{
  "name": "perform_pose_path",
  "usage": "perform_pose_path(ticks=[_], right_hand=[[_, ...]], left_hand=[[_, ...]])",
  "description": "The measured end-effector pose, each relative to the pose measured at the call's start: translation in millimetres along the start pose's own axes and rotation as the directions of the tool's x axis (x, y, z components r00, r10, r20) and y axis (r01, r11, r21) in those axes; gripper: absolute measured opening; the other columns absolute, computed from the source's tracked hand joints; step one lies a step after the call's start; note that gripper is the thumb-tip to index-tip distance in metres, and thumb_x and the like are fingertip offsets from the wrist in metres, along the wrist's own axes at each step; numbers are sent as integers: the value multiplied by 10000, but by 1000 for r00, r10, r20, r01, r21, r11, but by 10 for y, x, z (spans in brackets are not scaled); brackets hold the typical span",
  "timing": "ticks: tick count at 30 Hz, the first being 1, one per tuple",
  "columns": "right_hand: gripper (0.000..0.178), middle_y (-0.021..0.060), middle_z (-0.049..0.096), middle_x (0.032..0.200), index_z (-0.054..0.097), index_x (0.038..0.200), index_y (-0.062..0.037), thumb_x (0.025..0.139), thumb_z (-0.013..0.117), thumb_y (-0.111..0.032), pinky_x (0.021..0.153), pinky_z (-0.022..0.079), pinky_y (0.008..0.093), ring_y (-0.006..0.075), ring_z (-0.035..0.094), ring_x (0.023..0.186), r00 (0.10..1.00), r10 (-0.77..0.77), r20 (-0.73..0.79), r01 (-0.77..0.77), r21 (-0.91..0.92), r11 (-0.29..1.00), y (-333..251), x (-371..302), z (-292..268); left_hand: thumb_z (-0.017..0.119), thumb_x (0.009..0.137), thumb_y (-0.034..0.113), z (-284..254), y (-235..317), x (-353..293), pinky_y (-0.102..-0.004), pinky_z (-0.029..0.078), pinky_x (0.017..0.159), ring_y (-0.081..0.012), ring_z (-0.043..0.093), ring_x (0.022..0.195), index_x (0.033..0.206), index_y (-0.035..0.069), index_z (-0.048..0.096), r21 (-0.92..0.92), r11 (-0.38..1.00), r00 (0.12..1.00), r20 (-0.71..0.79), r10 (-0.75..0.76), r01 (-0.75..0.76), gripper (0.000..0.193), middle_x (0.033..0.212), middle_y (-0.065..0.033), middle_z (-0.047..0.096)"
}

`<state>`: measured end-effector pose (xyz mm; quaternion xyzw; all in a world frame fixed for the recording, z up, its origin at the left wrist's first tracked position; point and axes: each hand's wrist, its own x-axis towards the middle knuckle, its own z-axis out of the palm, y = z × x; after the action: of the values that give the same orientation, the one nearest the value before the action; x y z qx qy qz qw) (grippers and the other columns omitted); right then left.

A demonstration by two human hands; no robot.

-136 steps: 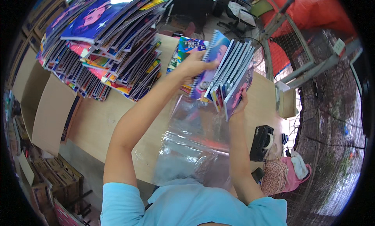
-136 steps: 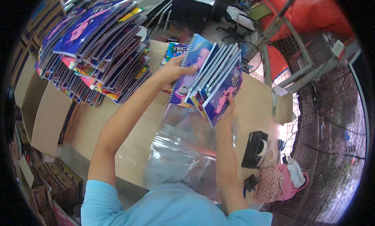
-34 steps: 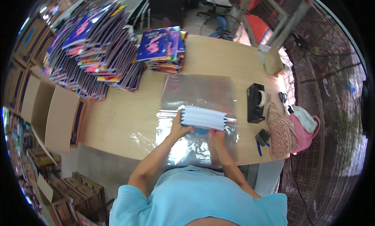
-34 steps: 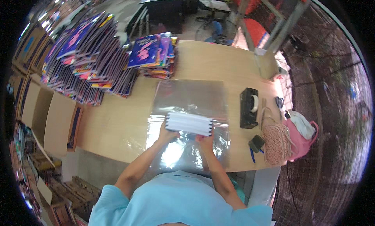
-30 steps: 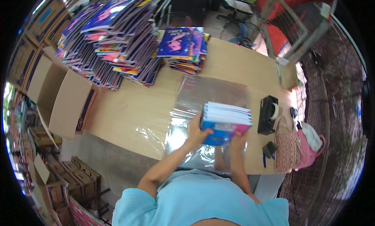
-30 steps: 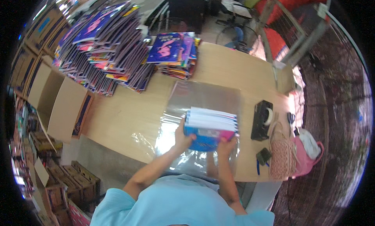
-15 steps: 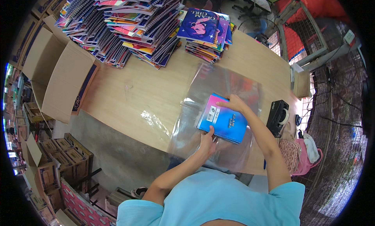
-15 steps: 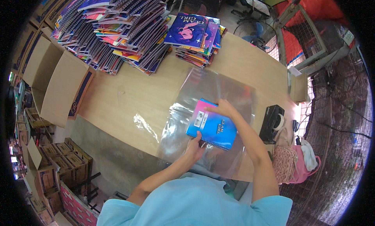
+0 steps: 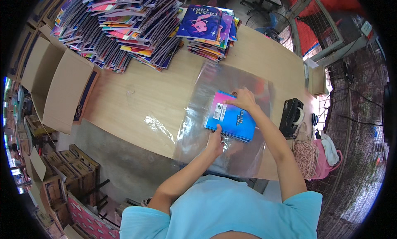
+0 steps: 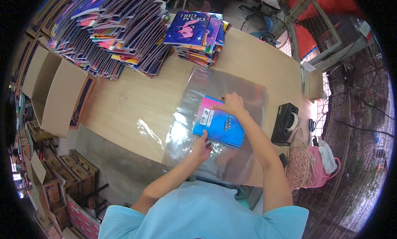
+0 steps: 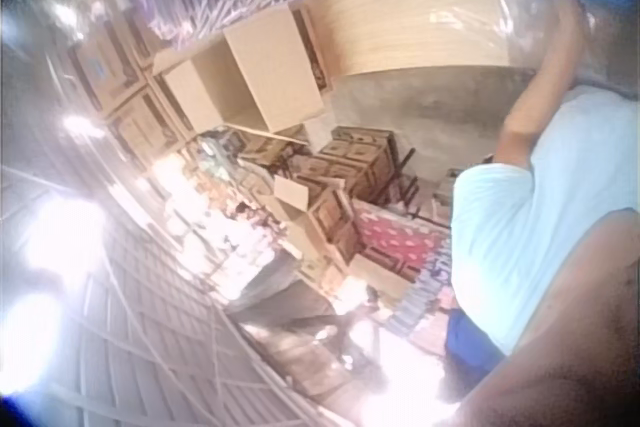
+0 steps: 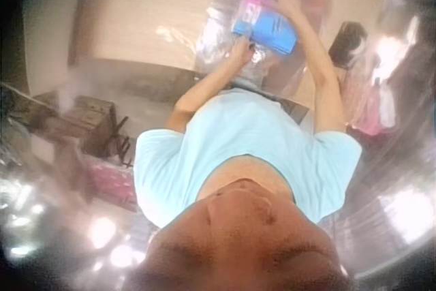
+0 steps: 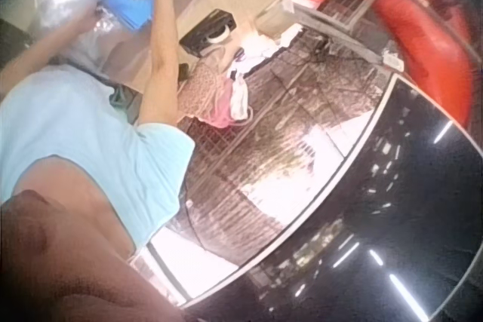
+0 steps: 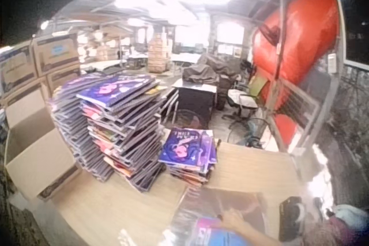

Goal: The person places stacks of spiral notebooks onto a table and then wraps them in clear plastic bags. They smooth the plastic around the notebooks and seal the bags using a tape dispenser. The person repeats this process for multiple stacks of notebooks.

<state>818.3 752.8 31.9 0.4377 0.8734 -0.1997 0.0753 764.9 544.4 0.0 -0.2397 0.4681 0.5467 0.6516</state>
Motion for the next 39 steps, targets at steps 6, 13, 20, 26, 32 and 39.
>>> perform_pose_path(ticks=[6,13,20,26,32,39], right_hand=[[435,88,637,962,688,919,-91,676,756,-445,771,489,419,286,577,917,791,-41,-611,180,168,969,-94,-689,-150],[433,40,588,1054,579,1164,-140,753,688,-222,803,439,432,245,573,890,864,-225,-451,274,47,961,-654,-2489,517],[351,39,606,960,614,1094,-133,744,630,-115,816,408,419,230,565,853,845,-42,-533,96,73,993,-432,-2763,824],[272,35,625,842,658,981,-113,715,633,-67,854,395,434,222,572,841,732,-93,-675,125,-1,992,-555,-2772,374],[285,1,634,850,667,985,-156,712,641,-77,943,362,490,198,571,854,846,-59,-529,-9,-126,992,-325,-2956,533],[224,5,632,799,690,901,-162,701,654,-68,900,390,455,193,568,827,824,-71,-563,-27,-164,986,-113,-3037,385]], left_hand=[[665,767,186,-923,155,-440,-373,479,774,-273,570,944,1101,136,561,364,-751,533,846,18,-552,353,1084,-46,561],[570,728,26,-580,270,-539,-434,494,707,-341,615,847,987,99,580,457,-636,568,823,36,-622,269,896,-112,630],[556,792,85,-283,449,-646,-464,471,668,-344,608,815,1007,57,535,399,-620,544,838,-53,-675,218,879,-147,616],[585,784,122,-342,284,-1035,-443,474,686,-326,612,790,1070,72,508,190,-731,380,919,-102,-655,301,870,-135,610],[559,756,39,-354,356,-1132,-471,462,818,-299,622,863,1131,86,510,145,-743,241,970,-23,-654,381,856,-107,638],[612,767,135,-597,465,-919,-459,472,853,-268,640,885,1175,123,567,101,-822,199,980,-15,-561,411,916,-72,672]])
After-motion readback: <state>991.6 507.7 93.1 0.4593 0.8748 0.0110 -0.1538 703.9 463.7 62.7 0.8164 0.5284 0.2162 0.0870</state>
